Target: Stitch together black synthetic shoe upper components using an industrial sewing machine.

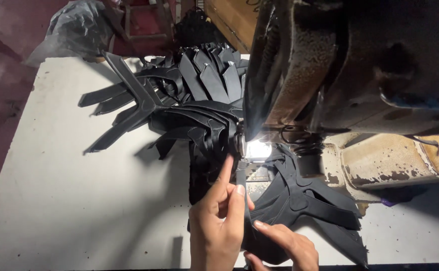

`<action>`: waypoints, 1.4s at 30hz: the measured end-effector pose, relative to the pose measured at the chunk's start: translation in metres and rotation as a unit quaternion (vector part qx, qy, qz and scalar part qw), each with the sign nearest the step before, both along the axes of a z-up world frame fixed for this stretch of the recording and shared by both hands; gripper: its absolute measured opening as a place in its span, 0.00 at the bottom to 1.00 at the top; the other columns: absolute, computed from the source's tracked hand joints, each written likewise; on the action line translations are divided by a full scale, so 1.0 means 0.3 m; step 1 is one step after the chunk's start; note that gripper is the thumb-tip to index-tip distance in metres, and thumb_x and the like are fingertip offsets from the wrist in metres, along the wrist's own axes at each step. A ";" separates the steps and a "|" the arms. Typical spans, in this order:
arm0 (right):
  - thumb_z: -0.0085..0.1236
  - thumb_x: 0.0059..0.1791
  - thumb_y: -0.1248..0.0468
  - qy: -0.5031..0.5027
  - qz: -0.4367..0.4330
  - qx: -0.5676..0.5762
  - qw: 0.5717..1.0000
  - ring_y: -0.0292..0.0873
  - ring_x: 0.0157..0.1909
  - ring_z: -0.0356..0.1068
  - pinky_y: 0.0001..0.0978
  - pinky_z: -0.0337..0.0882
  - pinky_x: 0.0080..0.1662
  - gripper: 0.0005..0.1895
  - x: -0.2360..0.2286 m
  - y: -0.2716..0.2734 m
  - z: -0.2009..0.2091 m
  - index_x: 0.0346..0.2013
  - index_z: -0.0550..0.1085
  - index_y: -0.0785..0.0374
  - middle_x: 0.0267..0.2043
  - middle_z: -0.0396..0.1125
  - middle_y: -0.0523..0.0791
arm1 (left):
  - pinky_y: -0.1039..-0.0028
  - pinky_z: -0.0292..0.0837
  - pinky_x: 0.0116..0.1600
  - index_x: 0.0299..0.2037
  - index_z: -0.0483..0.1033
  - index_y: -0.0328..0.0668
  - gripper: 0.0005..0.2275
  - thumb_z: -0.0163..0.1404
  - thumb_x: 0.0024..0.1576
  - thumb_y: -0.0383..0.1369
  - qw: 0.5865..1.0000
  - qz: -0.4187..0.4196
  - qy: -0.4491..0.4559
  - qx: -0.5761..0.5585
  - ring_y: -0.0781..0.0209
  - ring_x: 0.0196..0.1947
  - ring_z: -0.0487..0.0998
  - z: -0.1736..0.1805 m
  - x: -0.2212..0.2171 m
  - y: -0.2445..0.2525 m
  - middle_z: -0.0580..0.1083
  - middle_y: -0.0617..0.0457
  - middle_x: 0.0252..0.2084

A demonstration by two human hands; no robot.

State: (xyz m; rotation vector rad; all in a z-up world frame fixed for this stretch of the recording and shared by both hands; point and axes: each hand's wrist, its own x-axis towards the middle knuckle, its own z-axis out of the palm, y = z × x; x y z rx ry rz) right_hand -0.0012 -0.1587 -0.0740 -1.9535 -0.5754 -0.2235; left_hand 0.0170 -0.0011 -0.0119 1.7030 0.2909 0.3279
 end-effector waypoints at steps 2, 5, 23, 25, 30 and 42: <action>0.76 0.28 0.65 0.007 -0.008 0.006 1.000 0.31 0.25 0.80 0.17 0.78 0.31 0.33 -0.008 0.002 -0.003 0.47 0.77 0.60 0.27 0.80 0.41 | 0.84 0.69 0.24 0.61 0.74 0.33 0.21 0.49 0.56 0.23 0.999 0.005 -0.001 -0.038 0.72 0.18 0.72 -0.009 0.004 0.002 0.76 0.55 0.21; 0.74 0.31 0.67 0.010 0.005 0.025 1.000 0.31 0.24 0.75 0.16 0.74 0.29 0.32 0.008 0.008 0.010 0.49 0.76 0.64 0.29 0.79 0.43 | 0.84 0.70 0.24 0.59 0.75 0.30 0.18 0.50 0.57 0.23 0.998 0.006 -0.033 -0.048 0.71 0.20 0.73 -0.035 0.025 0.006 0.78 0.53 0.23; 0.70 0.35 0.72 0.023 0.022 -0.046 0.998 0.32 0.24 0.68 0.17 0.70 0.27 0.31 0.112 0.034 0.171 0.53 0.75 0.73 0.32 0.74 0.45 | 0.70 0.82 0.43 0.51 0.77 0.45 0.16 0.56 0.51 0.27 0.988 -0.005 0.000 0.154 0.58 0.39 0.88 0.031 0.007 0.057 0.85 0.54 0.44; 0.71 0.35 0.71 0.019 0.017 -0.050 0.998 0.32 0.24 0.66 0.18 0.69 0.27 0.31 0.129 0.035 0.182 0.53 0.75 0.72 0.33 0.74 0.44 | 0.71 0.81 0.42 0.50 0.77 0.45 0.15 0.55 0.51 0.27 0.988 -0.009 -0.011 0.156 0.59 0.37 0.88 0.040 0.025 0.064 0.85 0.55 0.43; 0.71 0.36 0.71 0.009 0.006 -0.055 0.998 0.32 0.24 0.63 0.18 0.66 0.29 0.31 0.156 0.076 0.210 0.54 0.76 0.70 0.29 0.70 0.41 | 0.74 0.80 0.40 0.46 0.78 0.41 0.11 0.55 0.52 0.26 0.987 -0.001 -0.037 0.156 0.59 0.34 0.87 0.055 0.071 0.102 0.84 0.54 0.40; 0.70 0.36 0.73 0.241 0.005 0.050 0.969 0.38 0.41 0.72 0.27 0.72 0.51 0.56 0.169 0.116 0.173 0.76 0.54 0.64 0.40 0.71 0.46 | 0.62 0.70 0.58 0.59 0.65 0.34 0.19 0.46 0.61 0.38 0.982 -0.072 -0.049 0.169 0.45 0.54 0.76 0.028 0.075 0.184 0.74 0.39 0.56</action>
